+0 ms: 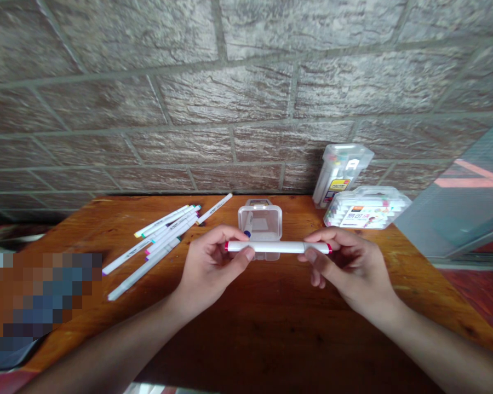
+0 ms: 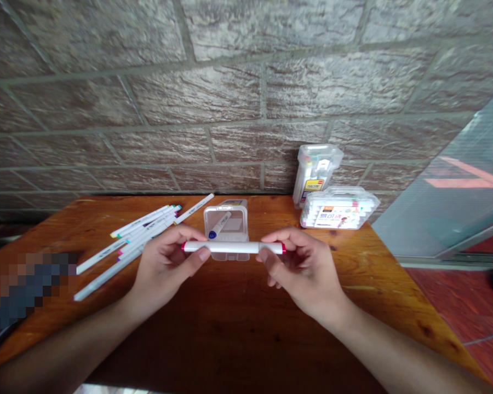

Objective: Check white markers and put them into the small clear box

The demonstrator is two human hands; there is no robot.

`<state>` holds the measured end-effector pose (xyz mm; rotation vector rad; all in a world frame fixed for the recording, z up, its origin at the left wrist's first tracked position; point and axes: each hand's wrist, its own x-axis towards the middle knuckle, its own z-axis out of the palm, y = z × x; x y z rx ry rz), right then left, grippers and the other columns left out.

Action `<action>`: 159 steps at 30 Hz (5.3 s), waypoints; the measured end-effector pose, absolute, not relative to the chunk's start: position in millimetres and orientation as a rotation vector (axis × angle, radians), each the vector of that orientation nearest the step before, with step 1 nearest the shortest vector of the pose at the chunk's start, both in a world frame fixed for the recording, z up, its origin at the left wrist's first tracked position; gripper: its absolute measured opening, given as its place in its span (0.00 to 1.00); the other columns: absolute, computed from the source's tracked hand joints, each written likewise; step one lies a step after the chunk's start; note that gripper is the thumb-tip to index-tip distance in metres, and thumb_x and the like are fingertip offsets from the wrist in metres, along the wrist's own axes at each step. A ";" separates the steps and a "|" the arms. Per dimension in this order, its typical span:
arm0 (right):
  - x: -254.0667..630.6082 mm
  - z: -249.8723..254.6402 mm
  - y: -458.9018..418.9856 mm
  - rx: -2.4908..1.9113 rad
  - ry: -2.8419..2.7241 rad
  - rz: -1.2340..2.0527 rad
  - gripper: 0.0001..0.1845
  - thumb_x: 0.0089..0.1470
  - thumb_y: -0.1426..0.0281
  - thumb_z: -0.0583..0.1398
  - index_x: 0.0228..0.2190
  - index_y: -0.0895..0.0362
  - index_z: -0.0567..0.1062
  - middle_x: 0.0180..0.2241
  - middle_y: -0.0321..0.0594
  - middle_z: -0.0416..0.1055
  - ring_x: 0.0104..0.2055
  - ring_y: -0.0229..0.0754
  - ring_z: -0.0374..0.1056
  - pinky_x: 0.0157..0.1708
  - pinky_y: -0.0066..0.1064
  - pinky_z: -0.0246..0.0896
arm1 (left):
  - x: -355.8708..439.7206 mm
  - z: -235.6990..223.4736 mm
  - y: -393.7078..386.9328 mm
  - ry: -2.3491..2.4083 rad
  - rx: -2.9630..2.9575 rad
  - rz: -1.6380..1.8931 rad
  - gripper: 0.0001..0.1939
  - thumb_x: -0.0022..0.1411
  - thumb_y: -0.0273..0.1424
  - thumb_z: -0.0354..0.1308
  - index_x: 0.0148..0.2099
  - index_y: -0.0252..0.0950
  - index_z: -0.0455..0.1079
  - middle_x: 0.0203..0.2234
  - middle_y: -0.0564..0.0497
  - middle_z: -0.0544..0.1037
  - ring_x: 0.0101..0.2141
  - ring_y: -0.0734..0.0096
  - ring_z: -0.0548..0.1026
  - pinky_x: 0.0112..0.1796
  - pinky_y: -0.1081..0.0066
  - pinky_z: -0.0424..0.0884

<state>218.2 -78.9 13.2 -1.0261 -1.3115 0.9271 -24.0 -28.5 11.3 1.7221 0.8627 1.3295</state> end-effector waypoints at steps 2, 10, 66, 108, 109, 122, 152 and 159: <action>218.1 13.8 -79.3 -1.028 -1.313 0.926 0.09 0.57 0.67 0.72 0.37 0.57 0.80 0.23 0.39 0.81 0.15 0.34 0.72 0.14 0.19 0.67 | -24.4 10.9 -28.6 0.865 1.721 1.324 0.05 0.60 0.26 0.69 0.39 0.35 0.78 0.24 0.55 0.77 0.21 0.79 0.67 0.22 0.78 0.61; 217.6 11.5 -78.8 -1.025 -1.305 0.908 0.10 0.56 0.67 0.73 0.37 0.56 0.80 0.21 0.35 0.79 0.14 0.34 0.71 0.14 0.20 0.67 | -24.3 12.3 -30.4 0.876 1.706 1.309 0.05 0.60 0.27 0.70 0.39 0.35 0.78 0.22 0.57 0.75 0.20 0.80 0.64 0.21 0.78 0.59; 221.3 15.3 -77.6 -0.891 -1.008 1.205 0.12 0.66 0.62 0.63 0.46 0.55 0.82 0.36 0.45 0.86 0.16 0.38 0.71 0.14 0.28 0.65 | -25.7 10.9 -26.8 0.681 1.205 1.276 0.14 0.70 0.36 0.63 0.50 0.33 0.82 0.31 0.46 0.84 0.18 0.77 0.68 0.21 0.73 0.64; 221.4 15.4 -76.4 -0.837 -0.942 1.280 0.12 0.68 0.63 0.63 0.45 0.56 0.83 0.38 0.46 0.87 0.16 0.39 0.73 0.14 0.27 0.65 | -25.7 13.8 -26.8 0.588 1.077 1.241 0.13 0.69 0.34 0.64 0.48 0.31 0.83 0.28 0.45 0.83 0.17 0.78 0.68 0.20 0.75 0.64; 221.5 15.3 -76.4 -0.833 -0.942 1.282 0.12 0.68 0.62 0.63 0.45 0.56 0.83 0.38 0.46 0.87 0.16 0.39 0.73 0.14 0.27 0.66 | -25.5 13.7 -26.7 0.586 1.077 1.247 0.13 0.69 0.35 0.64 0.48 0.31 0.83 0.28 0.45 0.83 0.17 0.78 0.68 0.20 0.75 0.64; 221.9 12.5 -77.0 -0.840 -1.042 1.181 0.10 0.68 0.61 0.65 0.42 0.54 0.83 0.40 0.44 0.87 0.16 0.36 0.73 0.14 0.25 0.67 | -24.5 10.3 -24.6 0.652 1.211 1.289 0.10 0.70 0.36 0.66 0.47 0.36 0.84 0.29 0.49 0.82 0.17 0.82 0.67 0.19 0.78 0.64; 217.4 13.1 -77.6 -1.076 -1.268 0.991 0.13 0.55 0.63 0.74 0.34 0.57 0.79 0.17 0.34 0.76 0.15 0.34 0.70 0.16 0.19 0.67 | -22.4 7.7 -30.4 0.829 1.526 1.185 0.08 0.63 0.32 0.71 0.40 0.34 0.77 0.18 0.58 0.72 0.16 0.81 0.66 0.18 0.80 0.61; 218.3 14.5 -77.8 -1.041 -1.212 1.055 0.14 0.59 0.59 0.72 0.38 0.57 0.81 0.22 0.38 0.80 0.15 0.36 0.70 0.15 0.23 0.66 | -22.9 10.0 -29.8 0.850 1.511 1.165 0.12 0.65 0.37 0.69 0.44 0.33 0.79 0.21 0.53 0.77 0.17 0.79 0.68 0.20 0.78 0.63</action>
